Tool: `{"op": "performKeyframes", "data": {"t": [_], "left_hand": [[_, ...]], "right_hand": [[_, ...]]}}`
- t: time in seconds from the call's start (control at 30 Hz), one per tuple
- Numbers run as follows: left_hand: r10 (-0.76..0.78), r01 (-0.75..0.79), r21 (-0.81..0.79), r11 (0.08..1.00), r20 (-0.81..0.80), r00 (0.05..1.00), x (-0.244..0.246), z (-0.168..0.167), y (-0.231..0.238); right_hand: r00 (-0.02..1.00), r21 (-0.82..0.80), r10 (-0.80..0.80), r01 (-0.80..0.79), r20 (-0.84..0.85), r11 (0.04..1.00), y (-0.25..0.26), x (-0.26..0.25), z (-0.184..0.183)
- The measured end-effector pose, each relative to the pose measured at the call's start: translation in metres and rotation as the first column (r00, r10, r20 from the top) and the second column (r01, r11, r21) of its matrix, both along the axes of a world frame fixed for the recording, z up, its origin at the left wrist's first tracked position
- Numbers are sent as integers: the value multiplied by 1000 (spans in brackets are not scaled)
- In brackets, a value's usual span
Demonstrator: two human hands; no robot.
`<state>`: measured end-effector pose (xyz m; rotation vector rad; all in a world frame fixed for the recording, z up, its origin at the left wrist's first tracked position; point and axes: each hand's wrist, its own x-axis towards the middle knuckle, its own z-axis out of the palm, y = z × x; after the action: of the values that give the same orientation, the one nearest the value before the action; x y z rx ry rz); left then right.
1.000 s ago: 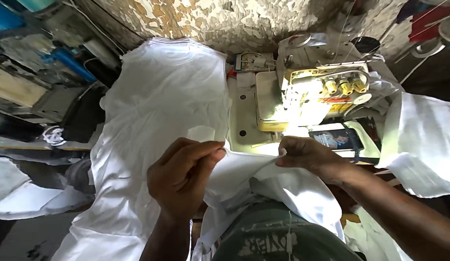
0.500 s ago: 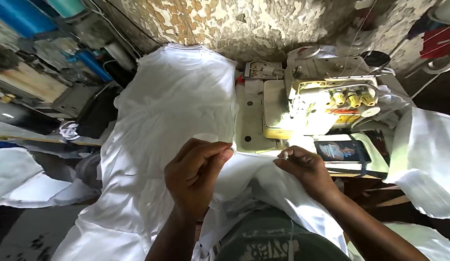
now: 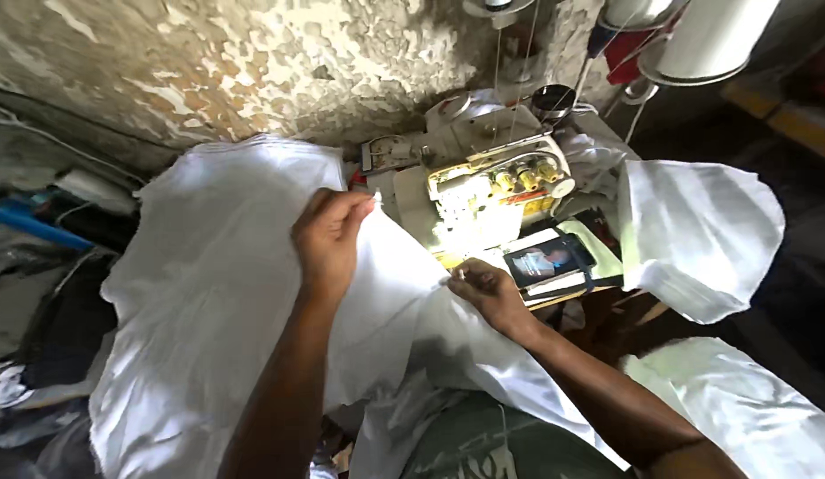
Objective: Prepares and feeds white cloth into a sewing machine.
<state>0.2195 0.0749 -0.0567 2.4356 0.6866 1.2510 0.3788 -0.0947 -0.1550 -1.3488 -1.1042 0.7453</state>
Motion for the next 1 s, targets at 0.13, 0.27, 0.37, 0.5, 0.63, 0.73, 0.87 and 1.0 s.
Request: {"op": "performKeyframes", "data": {"t": [0.13,0.27,0.37,0.5,0.63,0.73,0.87,1.0], "left_hand": [[-34,8,-118,993,-222,974,56,-50,12],[-87,56,-121,991,-271,959,85,-98,-1],[-104,103,-16,995,-249,963,90,-117,-8],[-41,45,17,999,-196,980,90,-124,-6],[60,-48,64,997,-200,978,86,-125,-10],[175,-96,227,969,-359,917,77,-128,-39],[235,-152,227,962,-404,884,73,-134,-65],[246,-166,215,962,-431,868,75,-136,-61]], "right_hand": [[999,-201,-38,41,17,979,-16,8,-40],[986,-237,-163,152,-29,960,-48,11,-68],[976,-210,-212,197,-51,958,-62,10,-76],[976,-129,-197,185,-93,974,-62,13,-71],[963,-122,-168,144,-213,982,-57,15,-59],[961,-120,-175,152,-214,981,-58,17,-56],[960,-100,-230,216,-157,971,-52,27,-53],[960,-74,-274,270,-60,960,-46,33,-50]]}}
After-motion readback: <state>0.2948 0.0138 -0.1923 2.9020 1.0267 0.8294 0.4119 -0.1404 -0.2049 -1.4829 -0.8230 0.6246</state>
